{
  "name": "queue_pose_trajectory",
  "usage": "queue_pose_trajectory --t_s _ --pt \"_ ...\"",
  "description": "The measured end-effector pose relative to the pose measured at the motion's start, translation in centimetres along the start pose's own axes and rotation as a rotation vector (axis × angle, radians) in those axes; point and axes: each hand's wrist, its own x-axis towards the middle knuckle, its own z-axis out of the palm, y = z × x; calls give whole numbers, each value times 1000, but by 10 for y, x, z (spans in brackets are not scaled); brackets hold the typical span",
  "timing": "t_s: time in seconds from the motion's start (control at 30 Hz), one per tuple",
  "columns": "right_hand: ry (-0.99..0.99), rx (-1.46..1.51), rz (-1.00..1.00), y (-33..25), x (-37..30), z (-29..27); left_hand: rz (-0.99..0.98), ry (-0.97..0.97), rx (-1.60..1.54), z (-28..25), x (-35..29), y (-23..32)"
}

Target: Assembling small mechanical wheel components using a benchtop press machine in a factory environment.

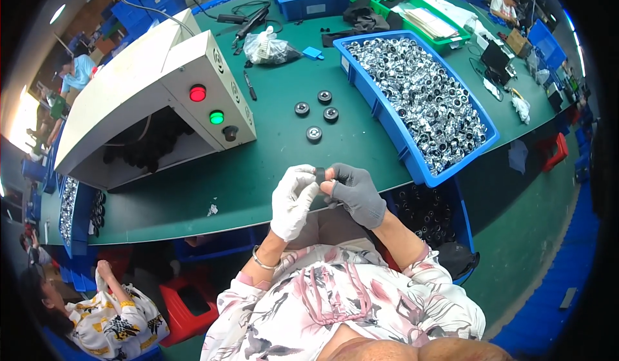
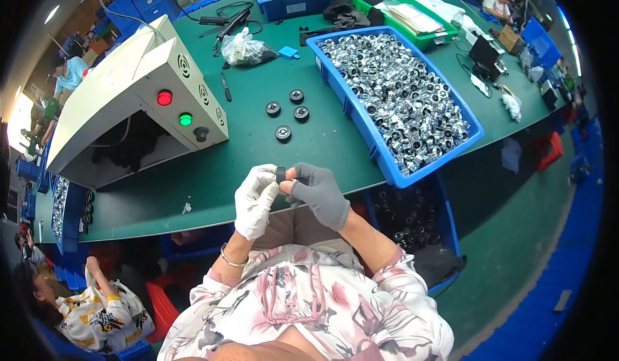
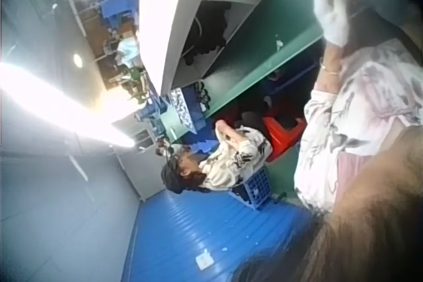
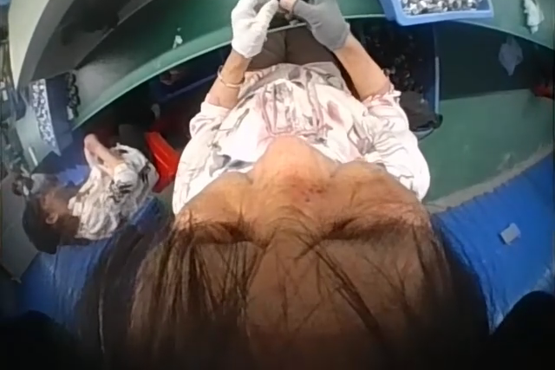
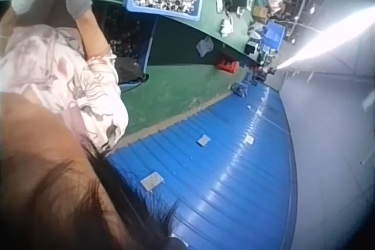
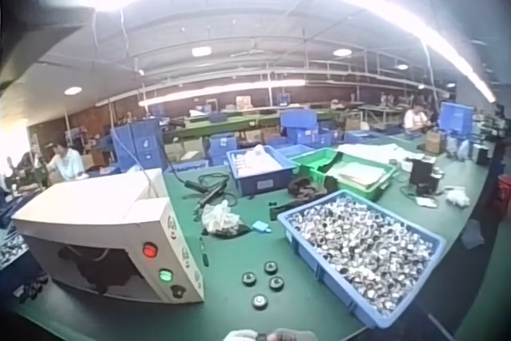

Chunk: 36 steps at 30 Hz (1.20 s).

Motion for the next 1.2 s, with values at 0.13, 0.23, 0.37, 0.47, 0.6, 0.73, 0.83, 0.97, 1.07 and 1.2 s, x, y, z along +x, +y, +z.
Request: queue_pose_trajectory --t_s 0.13,0.23,0.37,0.47,0.6,0.73,0.83,0.97,1.07,1.2 --pt "-45 -38 -35 5 3 -6 -21 10 -132 5 -2 6" --pt "-33 -157 -160 7 2 -8 -88 -49 -142 4 0 12" --pt "-76 -111 -47 -1 4 -5 -76 -69 -218 -3 0 -6" --pt "-98 -123 -45 0 8 -9 -207 -54 -547 1 -3 -13" --pt "-78 -218 -69 0 7 -7 -276 -57 -685 4 -3 -11" --pt "-96 -253 -143 2 10 -10 -312 46 -693 11 -4 -5" --pt "-113 -503 -354 8 12 -16 -279 34 -654 15 -7 -8" --pt "-113 -526 -386 6 8 -16 -198 98 -347 11 -3 4" --pt "-153 -585 -431 -2 11 -23 -111 5 -63 5 0 2" --pt "-148 -437 -289 -34 13 -33 51 -32 231 -5 10 5"
